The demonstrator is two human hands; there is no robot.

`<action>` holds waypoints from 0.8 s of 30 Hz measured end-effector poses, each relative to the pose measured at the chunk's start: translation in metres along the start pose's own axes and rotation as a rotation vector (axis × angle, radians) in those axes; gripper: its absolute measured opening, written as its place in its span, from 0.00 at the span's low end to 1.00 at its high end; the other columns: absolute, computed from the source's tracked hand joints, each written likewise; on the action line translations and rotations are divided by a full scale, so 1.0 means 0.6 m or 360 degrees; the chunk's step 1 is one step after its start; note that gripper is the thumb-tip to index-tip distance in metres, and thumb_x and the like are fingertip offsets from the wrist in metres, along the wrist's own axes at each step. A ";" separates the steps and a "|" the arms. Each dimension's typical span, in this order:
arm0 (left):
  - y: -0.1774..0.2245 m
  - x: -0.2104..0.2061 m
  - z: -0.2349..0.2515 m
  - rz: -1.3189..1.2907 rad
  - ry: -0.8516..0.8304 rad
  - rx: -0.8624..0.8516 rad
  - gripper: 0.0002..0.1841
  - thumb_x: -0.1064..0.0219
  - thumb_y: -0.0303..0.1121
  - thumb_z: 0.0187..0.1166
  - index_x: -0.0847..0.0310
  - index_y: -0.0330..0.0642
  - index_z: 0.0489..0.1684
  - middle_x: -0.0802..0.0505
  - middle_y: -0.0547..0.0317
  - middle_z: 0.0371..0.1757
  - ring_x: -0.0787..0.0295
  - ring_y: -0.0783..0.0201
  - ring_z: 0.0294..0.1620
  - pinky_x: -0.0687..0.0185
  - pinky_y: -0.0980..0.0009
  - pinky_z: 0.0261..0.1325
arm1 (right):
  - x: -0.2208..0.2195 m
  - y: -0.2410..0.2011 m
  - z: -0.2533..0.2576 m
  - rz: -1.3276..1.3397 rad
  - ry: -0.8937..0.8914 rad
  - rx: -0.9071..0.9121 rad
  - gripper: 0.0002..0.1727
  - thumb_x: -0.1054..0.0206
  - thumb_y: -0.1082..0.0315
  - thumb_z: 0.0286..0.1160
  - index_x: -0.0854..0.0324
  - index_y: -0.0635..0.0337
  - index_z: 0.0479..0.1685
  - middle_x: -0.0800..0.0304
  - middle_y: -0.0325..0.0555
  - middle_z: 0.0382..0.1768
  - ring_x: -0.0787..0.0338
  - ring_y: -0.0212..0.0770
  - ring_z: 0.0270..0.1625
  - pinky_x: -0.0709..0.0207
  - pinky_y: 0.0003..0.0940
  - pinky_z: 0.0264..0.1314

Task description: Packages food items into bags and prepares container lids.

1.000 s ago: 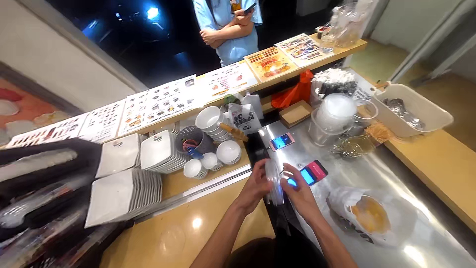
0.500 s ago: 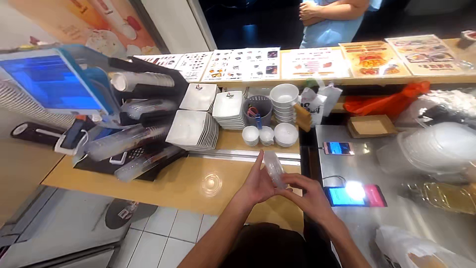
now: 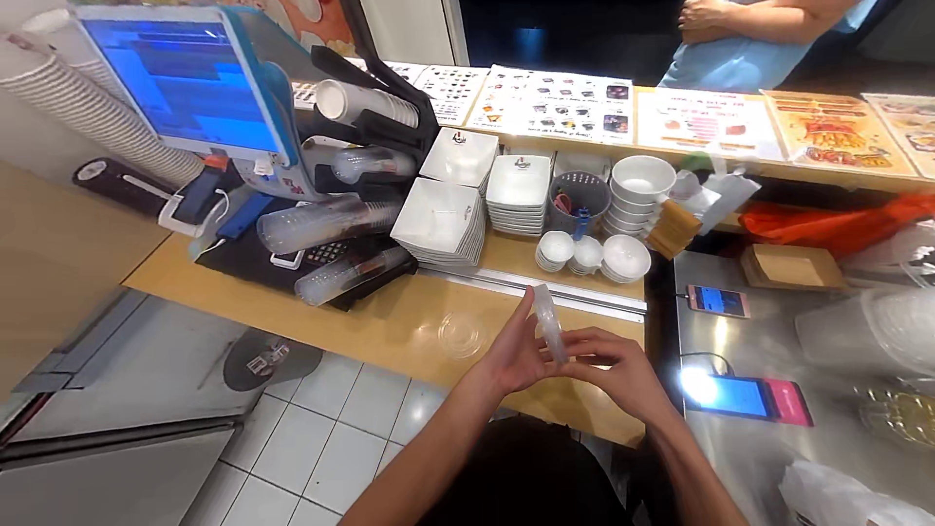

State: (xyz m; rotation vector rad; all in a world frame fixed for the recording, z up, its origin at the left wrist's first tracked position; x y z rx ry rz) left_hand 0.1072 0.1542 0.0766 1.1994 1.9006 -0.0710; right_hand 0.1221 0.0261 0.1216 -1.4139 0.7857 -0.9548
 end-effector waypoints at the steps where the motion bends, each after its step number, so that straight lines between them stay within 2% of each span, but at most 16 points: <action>1: 0.004 0.007 -0.004 0.0009 -0.0010 0.0004 0.54 0.53 0.81 0.71 0.53 0.51 0.93 0.21 0.38 0.79 0.18 0.41 0.73 0.17 0.46 0.69 | -0.009 -0.001 0.004 0.0007 -0.0008 -0.0009 0.16 0.14 0.58 0.61 0.03 0.56 0.45 0.07 0.46 0.60 0.07 0.43 0.61 0.06 0.37 0.56; 5: 0.015 0.034 -0.019 0.0043 -0.0009 0.0026 0.53 0.54 0.81 0.71 0.54 0.54 0.93 0.22 0.39 0.80 0.19 0.41 0.75 0.19 0.44 0.71 | -0.041 0.001 0.016 0.0060 -0.0055 -0.0057 0.15 0.14 0.60 0.61 0.04 0.57 0.45 0.08 0.47 0.61 0.07 0.44 0.61 0.05 0.37 0.55; 11: 0.034 0.066 -0.035 0.0072 -0.0024 0.0037 0.51 0.53 0.80 0.73 0.54 0.58 0.94 0.25 0.41 0.82 0.21 0.41 0.76 0.20 0.42 0.71 | -0.079 0.003 0.034 0.0096 -0.0126 -0.0130 0.15 0.15 0.62 0.62 0.04 0.58 0.46 0.10 0.49 0.63 0.08 0.46 0.63 0.06 0.39 0.58; 15: 0.050 0.084 -0.042 0.0069 0.0042 0.0006 0.51 0.52 0.79 0.73 0.54 0.56 0.94 0.23 0.40 0.80 0.19 0.41 0.74 0.19 0.43 0.70 | -0.093 0.001 0.040 0.0051 0.0025 -0.0107 0.15 0.19 0.63 0.69 0.05 0.59 0.51 0.09 0.49 0.62 0.08 0.47 0.62 0.07 0.40 0.60; 17: 0.060 0.094 -0.042 0.0026 0.0108 -0.0024 0.51 0.51 0.78 0.74 0.55 0.56 0.94 0.23 0.38 0.79 0.18 0.41 0.73 0.17 0.45 0.68 | -0.097 -0.013 0.038 -0.0118 0.0230 0.0031 0.15 0.21 0.63 0.70 0.08 0.59 0.54 0.07 0.48 0.59 0.06 0.46 0.60 0.06 0.40 0.60; 21: 0.070 0.112 -0.033 -0.0160 0.0239 -0.0057 0.52 0.50 0.78 0.73 0.59 0.57 0.95 0.25 0.35 0.80 0.18 0.38 0.71 0.16 0.46 0.64 | -0.131 -0.050 0.025 -0.0829 0.0534 0.0515 0.08 0.29 0.66 0.78 0.07 0.57 0.47 0.05 0.42 0.54 0.05 0.33 0.53 0.07 0.29 0.53; 23: 0.068 0.114 -0.028 -0.0123 0.0259 -0.0061 0.52 0.55 0.80 0.73 0.61 0.59 0.95 0.27 0.36 0.82 0.20 0.39 0.73 0.17 0.45 0.65 | -0.143 -0.045 0.024 -0.1027 0.0615 0.0514 0.09 0.32 0.66 0.80 0.08 0.57 0.47 0.05 0.42 0.55 0.05 0.30 0.51 0.08 0.26 0.51; 24: 0.067 0.115 -0.027 0.0012 0.0268 -0.0088 0.49 0.60 0.78 0.77 0.62 0.59 0.96 0.29 0.40 0.85 0.22 0.42 0.76 0.18 0.45 0.67 | -0.144 -0.039 0.026 -0.1079 0.0655 0.0466 0.09 0.33 0.65 0.81 0.08 0.57 0.47 0.05 0.41 0.54 0.05 0.29 0.49 0.09 0.26 0.49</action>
Point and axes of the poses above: each hand's wrist, its own z-axis towards the middle knuckle, its own x-axis out of the back of the hand, y = z × x, the point moved 9 cm from there along z, towards the middle knuckle
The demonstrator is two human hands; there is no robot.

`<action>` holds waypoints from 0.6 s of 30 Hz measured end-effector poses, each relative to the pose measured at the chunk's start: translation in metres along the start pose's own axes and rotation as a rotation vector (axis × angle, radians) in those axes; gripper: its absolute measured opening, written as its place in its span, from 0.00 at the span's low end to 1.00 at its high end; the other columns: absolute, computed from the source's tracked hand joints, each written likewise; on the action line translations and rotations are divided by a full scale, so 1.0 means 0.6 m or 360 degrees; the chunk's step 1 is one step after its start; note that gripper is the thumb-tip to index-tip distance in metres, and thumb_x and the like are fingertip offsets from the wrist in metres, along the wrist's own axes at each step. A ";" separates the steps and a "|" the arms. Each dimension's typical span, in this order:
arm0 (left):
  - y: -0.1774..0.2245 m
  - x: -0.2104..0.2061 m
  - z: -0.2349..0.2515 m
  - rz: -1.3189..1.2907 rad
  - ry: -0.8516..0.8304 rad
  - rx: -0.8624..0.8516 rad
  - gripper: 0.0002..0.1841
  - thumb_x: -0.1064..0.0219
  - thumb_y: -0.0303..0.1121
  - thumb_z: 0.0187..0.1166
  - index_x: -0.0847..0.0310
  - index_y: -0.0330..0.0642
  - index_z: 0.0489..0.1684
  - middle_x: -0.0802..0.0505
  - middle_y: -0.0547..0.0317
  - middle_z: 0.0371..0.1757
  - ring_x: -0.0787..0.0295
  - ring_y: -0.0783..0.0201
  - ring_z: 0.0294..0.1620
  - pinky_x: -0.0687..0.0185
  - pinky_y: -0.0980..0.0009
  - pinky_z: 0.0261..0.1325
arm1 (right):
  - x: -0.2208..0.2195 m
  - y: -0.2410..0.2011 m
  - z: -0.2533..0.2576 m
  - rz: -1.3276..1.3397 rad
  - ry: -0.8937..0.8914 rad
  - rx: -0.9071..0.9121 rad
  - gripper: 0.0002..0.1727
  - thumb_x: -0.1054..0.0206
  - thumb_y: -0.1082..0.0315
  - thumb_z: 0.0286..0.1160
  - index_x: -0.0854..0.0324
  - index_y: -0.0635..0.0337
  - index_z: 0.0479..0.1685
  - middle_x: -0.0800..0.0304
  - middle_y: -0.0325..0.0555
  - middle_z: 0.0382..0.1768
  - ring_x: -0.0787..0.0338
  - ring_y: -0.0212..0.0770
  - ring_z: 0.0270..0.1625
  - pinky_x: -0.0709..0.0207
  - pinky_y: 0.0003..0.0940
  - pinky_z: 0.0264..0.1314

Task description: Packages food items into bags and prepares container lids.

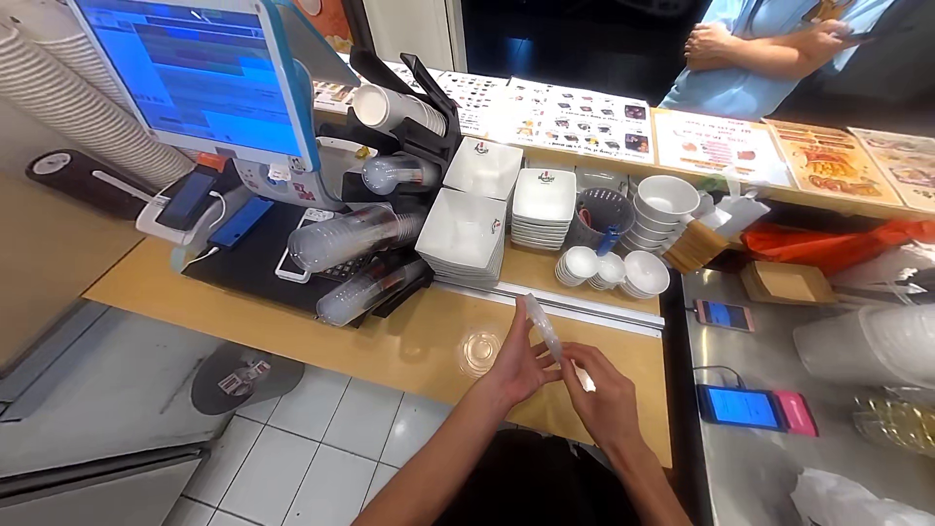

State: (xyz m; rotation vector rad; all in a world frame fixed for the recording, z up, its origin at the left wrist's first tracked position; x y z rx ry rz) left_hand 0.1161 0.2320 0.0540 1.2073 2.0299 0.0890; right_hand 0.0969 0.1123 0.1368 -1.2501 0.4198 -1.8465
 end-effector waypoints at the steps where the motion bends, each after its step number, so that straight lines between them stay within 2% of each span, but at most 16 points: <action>1: 0.002 0.002 -0.001 0.0225 0.0019 -0.0096 0.44 0.63 0.73 0.83 0.64 0.59 0.96 0.33 0.45 0.88 0.27 0.47 0.82 0.22 0.45 0.73 | -0.004 0.007 0.000 -0.0034 0.0010 -0.0072 0.09 0.34 0.64 0.81 0.10 0.57 0.46 0.06 0.40 0.52 0.06 0.29 0.48 0.09 0.26 0.48; 2: 0.007 0.004 -0.005 0.0502 0.0034 -0.0262 0.41 0.61 0.65 0.88 0.70 0.58 0.97 0.42 0.49 0.93 0.38 0.51 0.89 0.32 0.44 0.81 | -0.007 0.016 -0.001 -0.0044 0.0024 -0.0165 0.09 0.35 0.64 0.81 0.11 0.57 0.46 0.07 0.39 0.49 0.07 0.29 0.47 0.09 0.26 0.48; 3: 0.016 0.003 -0.013 0.0802 0.0054 -0.0499 0.40 0.56 0.59 0.91 0.70 0.53 0.98 0.49 0.49 0.96 0.47 0.53 0.93 0.40 0.45 0.87 | -0.007 0.023 -0.002 -0.0041 0.0056 -0.0249 0.09 0.35 0.64 0.79 0.13 0.58 0.45 0.09 0.39 0.46 0.08 0.29 0.46 0.10 0.26 0.48; 4: 0.024 0.000 -0.023 0.1032 0.0112 -0.0782 0.39 0.49 0.54 0.90 0.57 0.45 0.96 0.42 0.46 0.94 0.43 0.53 0.92 0.37 0.49 0.87 | -0.005 0.029 -0.003 -0.0041 0.0092 -0.0316 0.08 0.36 0.65 0.78 0.14 0.58 0.45 0.10 0.39 0.45 0.09 0.29 0.45 0.11 0.25 0.47; 5: 0.030 -0.007 -0.034 0.1120 0.0137 -0.1012 0.33 0.42 0.50 0.87 0.38 0.41 0.88 0.29 0.47 0.87 0.32 0.55 0.86 0.28 0.53 0.83 | -0.002 0.032 -0.003 -0.0031 0.0130 -0.0364 0.08 0.36 0.65 0.78 0.14 0.57 0.45 0.10 0.39 0.44 0.10 0.29 0.45 0.12 0.25 0.46; 6: 0.032 -0.014 -0.043 0.1105 0.0115 -0.1142 0.27 0.36 0.46 0.84 0.25 0.38 0.75 0.18 0.49 0.77 0.21 0.58 0.77 0.19 0.57 0.76 | 0.000 0.035 -0.003 -0.0005 0.0165 -0.0398 0.08 0.35 0.64 0.78 0.14 0.57 0.45 0.11 0.39 0.44 0.11 0.29 0.44 0.13 0.25 0.46; 8: 0.026 -0.014 -0.047 0.0971 0.0074 -0.1179 0.16 0.29 0.39 0.80 0.15 0.36 0.55 0.07 0.52 0.59 0.08 0.58 0.60 0.08 0.61 0.62 | 0.002 0.040 -0.010 0.0103 0.0203 -0.0502 0.08 0.32 0.62 0.77 0.13 0.55 0.45 0.10 0.37 0.43 0.10 0.28 0.44 0.13 0.24 0.46; 9: 0.024 -0.008 -0.043 0.0922 0.0080 -0.1163 0.12 0.28 0.37 0.79 0.12 0.35 0.47 0.05 0.52 0.50 0.06 0.57 0.52 0.07 0.61 0.57 | 0.000 0.046 -0.015 0.0188 0.0202 -0.0599 0.09 0.31 0.60 0.76 0.11 0.53 0.43 0.10 0.35 0.42 0.10 0.28 0.43 0.12 0.24 0.45; 10: 0.024 -0.002 -0.038 0.0913 0.0060 -0.1137 0.11 0.28 0.36 0.80 0.12 0.35 0.44 0.05 0.52 0.45 0.05 0.56 0.47 0.07 0.60 0.55 | -0.003 0.052 -0.018 0.0293 0.0190 -0.0704 0.08 0.30 0.59 0.75 0.10 0.52 0.42 0.09 0.34 0.41 0.09 0.28 0.42 0.11 0.25 0.46; 12: 0.025 0.001 -0.034 0.1025 0.0013 -0.1120 0.11 0.30 0.36 0.81 0.13 0.36 0.45 0.05 0.53 0.45 0.06 0.58 0.47 0.07 0.62 0.55 | -0.008 0.063 -0.024 0.0503 0.0162 -0.0856 0.07 0.27 0.61 0.74 0.09 0.53 0.41 0.08 0.37 0.41 0.07 0.32 0.43 0.09 0.27 0.48; 15: 0.024 -0.001 -0.040 0.1150 -0.0014 -0.1087 0.13 0.29 0.37 0.80 0.16 0.37 0.52 0.07 0.54 0.52 0.06 0.61 0.51 0.07 0.65 0.55 | -0.008 0.057 -0.019 0.0564 0.0148 -0.0822 0.06 0.26 0.66 0.72 0.07 0.56 0.41 0.07 0.38 0.43 0.06 0.33 0.45 0.08 0.28 0.53; 18: 0.022 0.009 -0.027 0.1043 -0.0020 -0.1083 0.11 0.28 0.33 0.78 0.16 0.34 0.47 0.06 0.50 0.46 0.06 0.57 0.48 0.08 0.62 0.56 | -0.012 0.052 -0.016 0.0496 0.0108 -0.0787 0.06 0.27 0.66 0.74 0.07 0.54 0.42 0.07 0.36 0.44 0.07 0.31 0.47 0.09 0.28 0.55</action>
Point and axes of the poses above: each hand's wrist, its own z-axis towards the middle knuckle, its own x-axis out of the back of the hand, y = z × x, the point moved 9 cm from there along z, towards the middle knuckle
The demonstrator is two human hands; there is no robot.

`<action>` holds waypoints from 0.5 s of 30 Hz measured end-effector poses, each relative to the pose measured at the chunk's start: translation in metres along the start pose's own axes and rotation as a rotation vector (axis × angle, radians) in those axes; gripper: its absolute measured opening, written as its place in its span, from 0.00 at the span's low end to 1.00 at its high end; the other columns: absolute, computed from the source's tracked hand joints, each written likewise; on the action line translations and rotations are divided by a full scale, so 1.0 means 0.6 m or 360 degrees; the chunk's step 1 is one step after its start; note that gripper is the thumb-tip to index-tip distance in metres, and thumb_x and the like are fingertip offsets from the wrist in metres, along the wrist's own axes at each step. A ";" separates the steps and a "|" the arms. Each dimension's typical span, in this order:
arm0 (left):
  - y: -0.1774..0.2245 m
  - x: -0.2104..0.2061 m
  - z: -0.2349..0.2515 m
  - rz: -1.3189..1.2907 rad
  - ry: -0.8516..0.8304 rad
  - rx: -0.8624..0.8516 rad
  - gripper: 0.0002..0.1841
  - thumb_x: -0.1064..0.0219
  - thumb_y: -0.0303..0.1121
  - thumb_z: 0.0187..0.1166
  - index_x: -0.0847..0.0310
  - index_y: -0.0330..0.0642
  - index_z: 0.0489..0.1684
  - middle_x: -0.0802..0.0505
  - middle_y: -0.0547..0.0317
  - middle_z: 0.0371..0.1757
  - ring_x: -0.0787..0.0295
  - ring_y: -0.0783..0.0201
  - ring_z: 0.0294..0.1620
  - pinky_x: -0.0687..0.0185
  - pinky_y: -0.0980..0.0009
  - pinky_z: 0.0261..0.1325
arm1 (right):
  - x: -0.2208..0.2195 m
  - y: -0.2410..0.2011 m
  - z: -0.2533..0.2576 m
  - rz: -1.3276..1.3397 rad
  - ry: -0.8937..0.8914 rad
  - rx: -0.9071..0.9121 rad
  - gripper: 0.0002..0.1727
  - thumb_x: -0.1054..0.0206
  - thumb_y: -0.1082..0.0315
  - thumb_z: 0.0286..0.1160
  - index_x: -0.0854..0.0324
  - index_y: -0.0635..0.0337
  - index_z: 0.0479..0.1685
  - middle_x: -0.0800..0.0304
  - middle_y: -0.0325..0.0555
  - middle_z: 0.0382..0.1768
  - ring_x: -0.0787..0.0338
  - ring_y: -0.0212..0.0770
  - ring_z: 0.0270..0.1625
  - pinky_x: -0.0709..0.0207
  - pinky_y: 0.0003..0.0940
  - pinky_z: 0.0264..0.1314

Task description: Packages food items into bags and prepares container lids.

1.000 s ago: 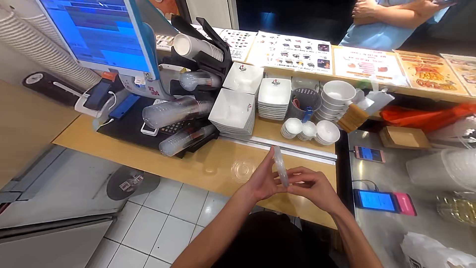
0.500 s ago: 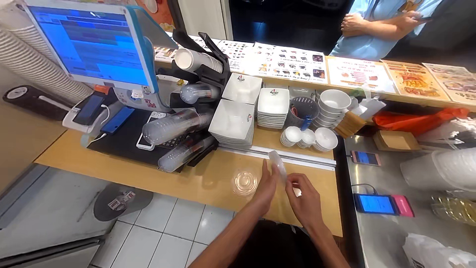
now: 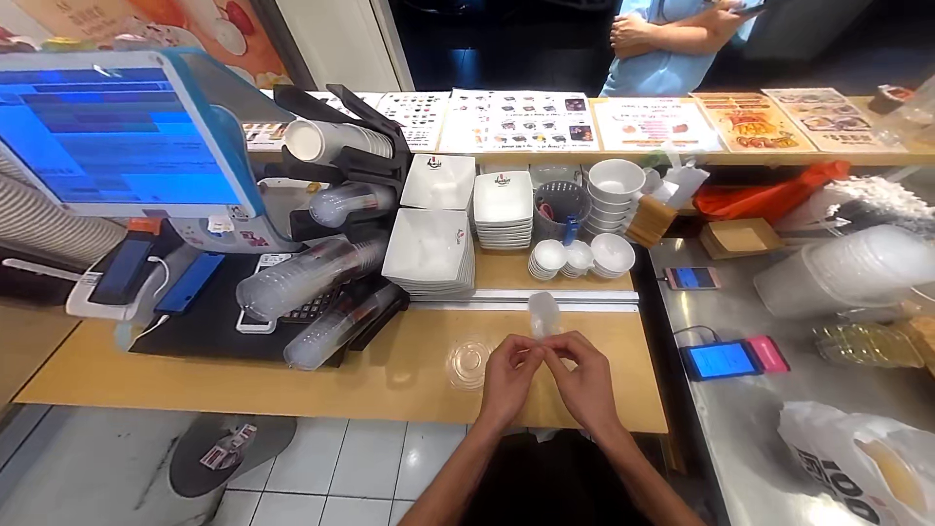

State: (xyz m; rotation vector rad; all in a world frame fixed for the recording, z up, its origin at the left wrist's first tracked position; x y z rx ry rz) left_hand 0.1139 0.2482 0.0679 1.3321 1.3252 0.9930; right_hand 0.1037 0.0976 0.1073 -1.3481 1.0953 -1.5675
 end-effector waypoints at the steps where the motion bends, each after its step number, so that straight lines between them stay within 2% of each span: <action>1: -0.003 0.004 0.005 -0.0013 0.0029 -0.0029 0.09 0.28 0.31 0.79 0.15 0.33 0.44 0.06 0.50 0.43 0.06 0.57 0.46 0.08 0.62 0.56 | -0.002 0.002 0.000 0.0016 0.0002 -0.0008 0.06 0.28 0.66 0.74 0.07 0.55 0.42 0.07 0.37 0.45 0.07 0.31 0.47 0.09 0.28 0.55; 4: -0.007 0.006 0.003 0.0095 0.0124 -0.0132 0.07 0.33 0.30 0.83 0.15 0.35 0.42 0.07 0.53 0.40 0.07 0.60 0.44 0.09 0.64 0.53 | -0.011 0.007 -0.006 0.0105 0.0003 -0.0043 0.06 0.30 0.66 0.76 0.09 0.56 0.41 0.07 0.39 0.47 0.07 0.33 0.50 0.09 0.30 0.57; 8: 0.011 -0.015 -0.018 0.0593 0.0229 -0.0309 0.13 0.45 0.36 0.89 0.21 0.35 0.49 0.12 0.57 0.35 0.14 0.66 0.33 0.14 0.68 0.39 | -0.010 -0.003 -0.014 -0.0122 0.0082 0.0043 0.08 0.35 0.63 0.79 0.10 0.53 0.43 0.08 0.35 0.46 0.09 0.30 0.51 0.12 0.29 0.58; 9: 0.018 -0.019 -0.023 0.0715 0.0264 -0.0371 0.14 0.47 0.37 0.89 0.21 0.35 0.51 0.13 0.57 0.36 0.15 0.66 0.34 0.14 0.68 0.40 | -0.010 -0.008 -0.019 -0.0205 0.0118 0.0075 0.09 0.37 0.62 0.80 0.12 0.52 0.44 0.09 0.35 0.47 0.09 0.30 0.51 0.12 0.30 0.56; 11: 0.028 -0.021 -0.030 0.0835 0.0329 -0.0453 0.15 0.48 0.36 0.89 0.21 0.33 0.53 0.13 0.53 0.45 0.13 0.65 0.43 0.12 0.68 0.48 | -0.007 -0.014 -0.031 -0.0305 0.0227 0.0094 0.10 0.40 0.62 0.81 0.14 0.54 0.46 0.10 0.38 0.47 0.10 0.31 0.49 0.12 0.31 0.52; 13: 0.021 0.000 -0.033 0.0843 0.0409 -0.0408 0.17 0.50 0.33 0.89 0.23 0.27 0.59 0.13 0.43 0.54 0.11 0.58 0.52 0.12 0.62 0.56 | 0.016 -0.006 -0.040 -0.0310 0.0384 0.0048 0.12 0.42 0.64 0.83 0.17 0.60 0.51 0.12 0.45 0.47 0.09 0.37 0.49 0.12 0.37 0.51; 15: 0.001 0.048 -0.026 0.0747 0.0481 -0.0303 0.17 0.50 0.31 0.89 0.26 0.24 0.63 0.14 0.38 0.60 0.10 0.55 0.54 0.10 0.59 0.59 | 0.062 0.011 -0.036 -0.0250 0.0519 -0.0017 0.14 0.45 0.65 0.86 0.20 0.65 0.57 0.11 0.50 0.51 0.09 0.42 0.51 0.12 0.41 0.53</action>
Point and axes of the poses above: each hand's wrist, its own z-axis towards the middle knuckle, its own x-axis out of the back of the hand, y = z × x, the point moved 9 cm from there along z, towards the middle knuckle
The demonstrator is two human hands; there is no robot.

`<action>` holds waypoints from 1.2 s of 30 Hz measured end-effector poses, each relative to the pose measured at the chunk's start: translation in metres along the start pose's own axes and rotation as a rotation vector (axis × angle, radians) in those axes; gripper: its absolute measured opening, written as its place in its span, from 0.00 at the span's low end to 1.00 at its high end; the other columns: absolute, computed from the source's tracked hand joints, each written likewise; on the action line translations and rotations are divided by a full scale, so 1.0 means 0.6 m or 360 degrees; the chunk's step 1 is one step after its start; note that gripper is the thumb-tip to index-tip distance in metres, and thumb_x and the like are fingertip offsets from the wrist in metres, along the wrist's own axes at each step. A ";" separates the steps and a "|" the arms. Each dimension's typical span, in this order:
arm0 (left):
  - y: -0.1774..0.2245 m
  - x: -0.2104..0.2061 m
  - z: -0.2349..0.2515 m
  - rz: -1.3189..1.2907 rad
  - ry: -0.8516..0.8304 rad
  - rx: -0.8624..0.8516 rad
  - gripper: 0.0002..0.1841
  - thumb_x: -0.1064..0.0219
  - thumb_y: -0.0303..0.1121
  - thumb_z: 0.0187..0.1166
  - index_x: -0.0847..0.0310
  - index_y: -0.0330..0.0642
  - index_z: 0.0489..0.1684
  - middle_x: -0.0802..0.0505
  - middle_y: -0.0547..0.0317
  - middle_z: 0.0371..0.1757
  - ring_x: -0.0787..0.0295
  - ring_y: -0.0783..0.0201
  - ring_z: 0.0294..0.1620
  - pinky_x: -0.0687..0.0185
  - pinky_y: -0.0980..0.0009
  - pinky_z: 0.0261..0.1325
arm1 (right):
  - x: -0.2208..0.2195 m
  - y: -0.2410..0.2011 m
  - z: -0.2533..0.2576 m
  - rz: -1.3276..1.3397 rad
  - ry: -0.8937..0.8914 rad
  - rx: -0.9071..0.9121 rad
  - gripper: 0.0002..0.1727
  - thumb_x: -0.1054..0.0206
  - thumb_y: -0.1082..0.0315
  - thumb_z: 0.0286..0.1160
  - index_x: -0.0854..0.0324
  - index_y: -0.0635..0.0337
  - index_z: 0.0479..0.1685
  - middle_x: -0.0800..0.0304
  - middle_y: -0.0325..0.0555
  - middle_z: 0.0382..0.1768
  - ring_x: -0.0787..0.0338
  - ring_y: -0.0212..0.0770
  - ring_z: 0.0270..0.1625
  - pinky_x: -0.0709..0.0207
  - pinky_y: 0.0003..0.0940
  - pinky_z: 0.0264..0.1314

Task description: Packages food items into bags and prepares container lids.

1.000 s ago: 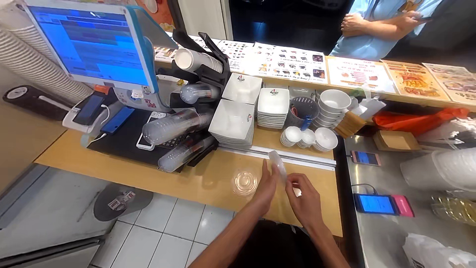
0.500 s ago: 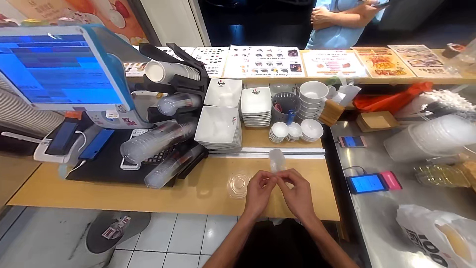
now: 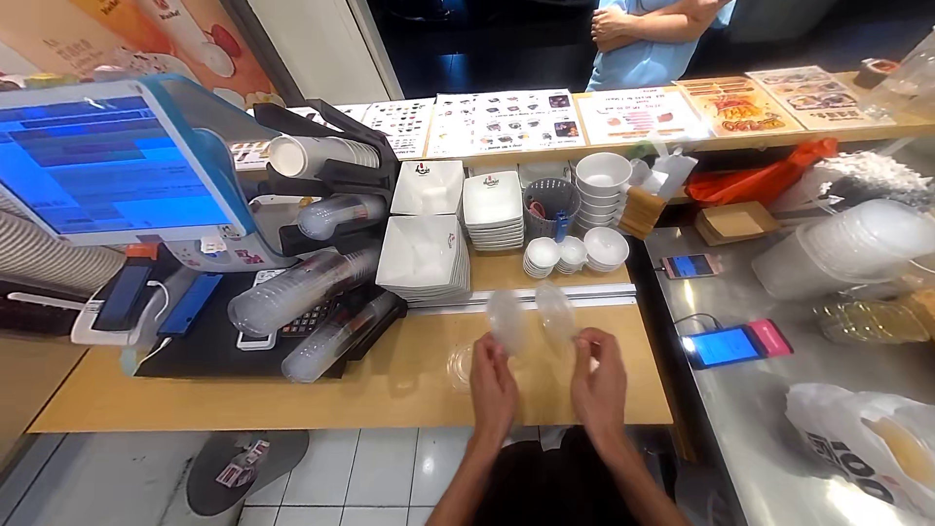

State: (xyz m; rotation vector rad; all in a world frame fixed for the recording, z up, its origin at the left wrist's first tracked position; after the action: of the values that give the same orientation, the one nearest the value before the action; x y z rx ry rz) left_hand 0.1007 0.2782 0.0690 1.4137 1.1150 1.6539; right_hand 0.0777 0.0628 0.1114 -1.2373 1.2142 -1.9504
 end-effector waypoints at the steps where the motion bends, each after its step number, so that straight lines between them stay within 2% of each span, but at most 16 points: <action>1: -0.019 0.015 0.008 -0.0081 0.0005 0.0071 0.17 0.50 0.31 0.90 0.27 0.24 0.63 0.14 0.40 0.58 0.09 0.56 0.52 0.08 0.58 0.56 | 0.019 0.019 0.013 0.0065 0.0034 -0.0078 0.15 0.46 0.66 0.87 0.22 0.66 0.59 0.11 0.51 0.53 0.08 0.42 0.52 0.12 0.41 0.53; 6: -0.029 0.065 0.018 -0.0497 -0.0112 0.0196 0.15 0.49 0.30 0.89 0.29 0.25 0.61 0.14 0.41 0.56 0.09 0.54 0.55 0.07 0.56 0.56 | 0.022 0.235 0.034 0.0404 -0.0098 -0.0898 0.15 0.47 0.68 0.90 0.28 0.71 0.63 0.11 0.59 0.55 0.06 0.48 0.52 0.11 0.45 0.55; 10: -0.002 0.049 0.006 -0.0683 -0.0241 0.0246 0.11 0.49 0.29 0.89 0.30 0.28 0.57 0.12 0.42 0.54 0.08 0.52 0.54 0.06 0.56 0.54 | -0.005 0.346 0.018 0.0052 -0.0187 -0.0978 0.18 0.42 0.64 0.86 0.23 0.69 0.63 0.10 0.59 0.47 0.08 0.51 0.48 0.14 0.50 0.56; 12: 0.011 0.020 -0.004 -0.0747 -0.0366 0.0309 0.10 0.50 0.28 0.89 0.30 0.29 0.56 0.11 0.42 0.54 0.07 0.51 0.54 0.06 0.55 0.54 | -0.001 0.337 0.023 -0.0195 -0.0213 -0.0863 0.18 0.42 0.59 0.86 0.20 0.64 0.61 0.08 0.53 0.45 0.07 0.49 0.47 0.15 0.50 0.56; 16: 0.030 -0.061 -0.023 -0.0861 -0.0555 0.0423 0.10 0.49 0.29 0.89 0.30 0.30 0.56 0.11 0.40 0.54 0.07 0.49 0.53 0.07 0.54 0.55 | 0.039 0.319 0.021 -0.0327 -0.0348 -0.0715 0.29 0.35 0.48 0.80 0.22 0.58 0.72 0.16 0.56 0.67 0.10 0.51 0.60 0.15 0.49 0.62; 18: 0.048 -0.114 -0.031 -0.0832 -0.0655 0.0474 0.12 0.48 0.32 0.89 0.29 0.30 0.58 0.10 0.41 0.56 0.07 0.49 0.53 0.07 0.54 0.54 | 0.095 0.286 0.033 0.0029 -0.0364 -0.0573 0.44 0.23 0.45 0.66 0.30 0.57 0.81 0.28 0.57 0.79 0.17 0.50 0.72 0.15 0.46 0.66; 20: 0.073 -0.179 -0.044 -0.0764 -0.0866 0.0490 0.11 0.48 0.31 0.89 0.29 0.32 0.57 0.09 0.44 0.56 0.06 0.51 0.52 0.07 0.53 0.55 | 0.162 0.219 0.057 0.0332 -0.0551 -0.0349 0.68 0.11 0.39 0.41 0.42 0.53 0.92 0.46 0.56 0.91 0.35 0.52 0.88 0.23 0.53 0.78; 22: 0.104 -0.252 -0.061 -0.0692 -0.1187 0.0489 0.10 0.47 0.32 0.89 0.29 0.33 0.56 0.09 0.47 0.54 0.06 0.52 0.51 0.07 0.52 0.55 | 0.209 0.159 0.084 0.0195 -0.0830 -0.0137 0.83 0.07 0.35 0.22 0.53 0.48 0.96 0.62 0.54 0.96 0.50 0.56 0.94 0.35 0.57 0.87; 23: 0.123 -0.290 -0.068 -0.0669 -0.1329 0.0472 0.10 0.46 0.32 0.88 0.28 0.34 0.55 0.09 0.48 0.51 0.06 0.53 0.50 0.07 0.51 0.54 | 0.220 0.147 0.094 0.0037 -0.0957 -0.0042 0.86 0.07 0.33 0.19 0.56 0.45 0.97 0.66 0.55 0.96 0.52 0.58 0.94 0.37 0.59 0.88; 25: 0.168 -0.363 -0.076 -0.0630 -0.1485 0.0385 0.09 0.44 0.32 0.87 0.27 0.35 0.53 0.09 0.50 0.47 0.06 0.55 0.47 0.06 0.53 0.52 | 0.234 0.159 0.115 -0.0255 -0.1146 0.0076 0.85 0.09 0.31 0.22 0.60 0.35 0.98 0.62 0.54 0.96 0.46 0.61 0.92 0.34 0.60 0.85; 27: 0.208 -0.424 -0.070 -0.0623 -0.1453 0.0284 0.09 0.43 0.31 0.87 0.26 0.34 0.53 0.09 0.50 0.48 0.06 0.54 0.47 0.06 0.54 0.51 | 0.265 0.190 0.149 -0.0356 -0.1125 0.0070 0.80 0.08 0.34 0.25 0.56 0.31 0.96 0.47 0.54 0.90 0.35 0.59 0.86 0.27 0.58 0.79; 29: 0.240 -0.467 -0.059 -0.0654 -0.1318 0.0243 0.12 0.44 0.29 0.87 0.28 0.34 0.61 0.10 0.47 0.58 0.06 0.50 0.54 0.06 0.52 0.54 | 0.338 0.225 0.212 -0.0387 -0.0927 -0.0002 0.78 0.07 0.40 0.23 0.48 0.39 0.94 0.37 0.57 0.85 0.30 0.59 0.82 0.25 0.58 0.77; 31: 0.252 -0.490 -0.048 -0.0651 -0.1198 0.0255 0.16 0.46 0.30 0.87 0.32 0.36 0.70 0.13 0.47 0.69 0.09 0.48 0.62 0.07 0.51 0.59 | 0.462 0.273 0.317 -0.0533 -0.0607 -0.0108 0.76 0.08 0.40 0.26 0.44 0.53 0.92 0.36 0.61 0.85 0.31 0.60 0.84 0.30 0.60 0.81; 32: 0.250 -0.493 -0.044 -0.0646 -0.1155 0.0276 0.17 0.46 0.30 0.87 0.32 0.35 0.71 0.13 0.46 0.71 0.10 0.47 0.64 0.08 0.51 0.60 | 0.536 0.295 0.382 -0.0608 -0.0442 -0.0178 0.74 0.08 0.40 0.29 0.44 0.55 0.91 0.37 0.62 0.86 0.32 0.61 0.85 0.32 0.62 0.82; 34: 0.227 -0.485 -0.048 -0.0609 -0.1110 0.0353 0.16 0.45 0.29 0.86 0.28 0.34 0.69 0.12 0.45 0.68 0.09 0.48 0.64 0.09 0.51 0.61 | 0.672 0.332 0.512 -0.0815 -0.0167 -0.0261 0.73 0.07 0.40 0.30 0.43 0.58 0.89 0.40 0.70 0.84 0.33 0.73 0.81 0.30 0.71 0.75; 36: 0.186 -0.465 -0.065 -0.0556 -0.1083 0.0477 0.15 0.44 0.26 0.86 0.25 0.31 0.66 0.11 0.43 0.66 0.09 0.49 0.62 0.10 0.51 0.63 | 0.756 0.371 0.622 -0.1006 -0.0082 -0.0357 0.73 0.06 0.40 0.28 0.42 0.56 0.88 0.49 0.75 0.86 0.34 0.81 0.79 0.29 0.77 0.69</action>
State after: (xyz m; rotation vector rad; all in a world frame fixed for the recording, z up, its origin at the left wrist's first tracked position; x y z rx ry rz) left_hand 0.1152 -0.0240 0.0585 1.6696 1.1328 0.6888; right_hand 0.2040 -0.5493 0.1726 -1.9599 1.1243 -2.2238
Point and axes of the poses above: each hand's wrist, its own z-axis towards the middle knuckle, its own x-axis out of the back of the hand, y = z × x, the point moved 9 cm from there along z, towards the middle knuckle
